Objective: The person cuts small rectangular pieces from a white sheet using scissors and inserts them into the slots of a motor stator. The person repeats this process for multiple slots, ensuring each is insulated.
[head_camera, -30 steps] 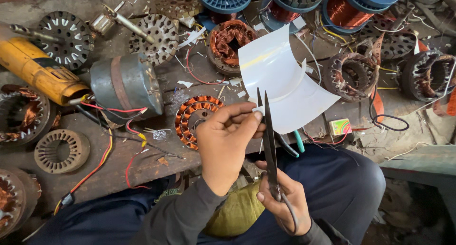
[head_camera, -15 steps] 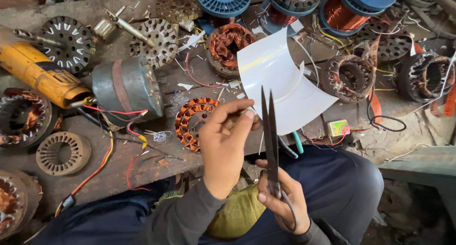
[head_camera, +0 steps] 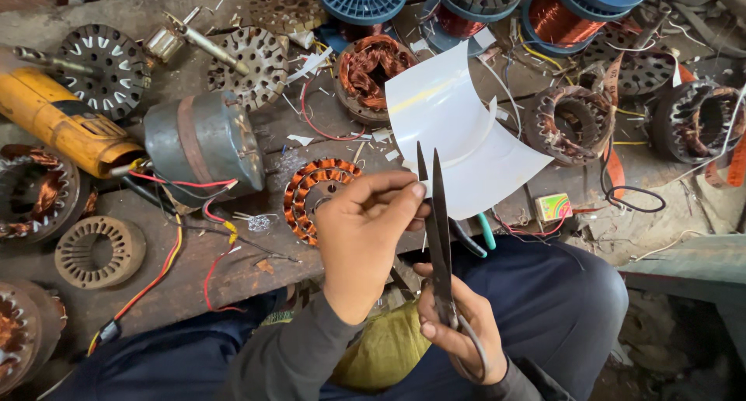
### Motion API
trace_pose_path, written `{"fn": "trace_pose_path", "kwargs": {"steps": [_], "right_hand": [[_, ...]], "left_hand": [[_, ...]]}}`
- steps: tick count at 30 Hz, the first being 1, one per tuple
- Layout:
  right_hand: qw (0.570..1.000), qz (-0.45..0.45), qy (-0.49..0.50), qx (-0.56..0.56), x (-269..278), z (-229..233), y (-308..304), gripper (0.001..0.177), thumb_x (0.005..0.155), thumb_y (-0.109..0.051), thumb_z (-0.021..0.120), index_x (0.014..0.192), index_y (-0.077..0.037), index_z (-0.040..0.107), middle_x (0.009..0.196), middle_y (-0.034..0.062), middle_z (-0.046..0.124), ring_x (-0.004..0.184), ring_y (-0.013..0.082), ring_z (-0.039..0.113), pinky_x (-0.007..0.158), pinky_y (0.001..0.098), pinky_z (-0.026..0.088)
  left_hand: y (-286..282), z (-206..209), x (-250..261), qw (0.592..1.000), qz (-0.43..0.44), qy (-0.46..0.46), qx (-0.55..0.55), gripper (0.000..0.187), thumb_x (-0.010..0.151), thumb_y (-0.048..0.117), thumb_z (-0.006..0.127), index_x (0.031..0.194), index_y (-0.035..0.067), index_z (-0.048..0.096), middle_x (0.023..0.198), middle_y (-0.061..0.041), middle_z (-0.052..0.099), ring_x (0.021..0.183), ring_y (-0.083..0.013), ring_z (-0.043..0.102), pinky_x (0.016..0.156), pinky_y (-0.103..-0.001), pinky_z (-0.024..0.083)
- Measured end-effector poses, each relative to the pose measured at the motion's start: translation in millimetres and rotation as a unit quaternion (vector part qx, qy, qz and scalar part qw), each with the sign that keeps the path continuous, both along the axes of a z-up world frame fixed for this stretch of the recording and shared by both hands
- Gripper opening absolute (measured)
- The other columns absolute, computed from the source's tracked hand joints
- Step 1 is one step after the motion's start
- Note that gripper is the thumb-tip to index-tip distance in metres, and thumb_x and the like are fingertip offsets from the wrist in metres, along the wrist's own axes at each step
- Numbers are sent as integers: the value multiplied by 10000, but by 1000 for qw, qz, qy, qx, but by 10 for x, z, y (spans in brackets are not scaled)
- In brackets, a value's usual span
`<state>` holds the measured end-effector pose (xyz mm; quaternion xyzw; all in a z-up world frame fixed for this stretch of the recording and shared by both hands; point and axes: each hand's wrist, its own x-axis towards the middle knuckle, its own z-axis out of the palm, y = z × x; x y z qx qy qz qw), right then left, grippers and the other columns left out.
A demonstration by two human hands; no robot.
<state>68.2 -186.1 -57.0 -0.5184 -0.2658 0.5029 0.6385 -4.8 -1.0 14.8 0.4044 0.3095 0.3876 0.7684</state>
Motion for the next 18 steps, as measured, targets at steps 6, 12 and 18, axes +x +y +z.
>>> {"fn": "trace_pose_path", "kwargs": {"steps": [6, 12, 18], "right_hand": [[1000, 2, 13, -9, 34, -27, -43, 742, 806, -18, 766, 1468, 122, 463, 802, 17, 527, 714, 92, 471, 632, 248, 372], [1000, -26, -4, -6, 8, -94, -72, 680, 810, 46, 750, 1438, 137, 505, 767, -9, 505, 704, 78, 456, 642, 243, 365], [999, -32, 12, -12, -5, -99, -92, 657, 824, 54, 740, 1431, 145, 506, 778, -7, 507, 712, 77, 452, 664, 241, 368]], "left_hand": [[-21, 28, 0, 1000, -5, 4, -8, 193, 901, -29, 721, 1082, -97, 724, 916, -120, 762, 775, -145, 757, 709, -265, 650], [-49, 28, 5, 1000, -4, 19, 25, 186, 899, -29, 732, 1068, -105, 719, 912, -123, 769, 794, -149, 769, 715, -263, 652], [-68, 5, 2, 999, -3, 24, 22, 188, 894, -32, 729, 1068, -103, 718, 919, -122, 770, 792, -143, 766, 711, -258, 648]]}}
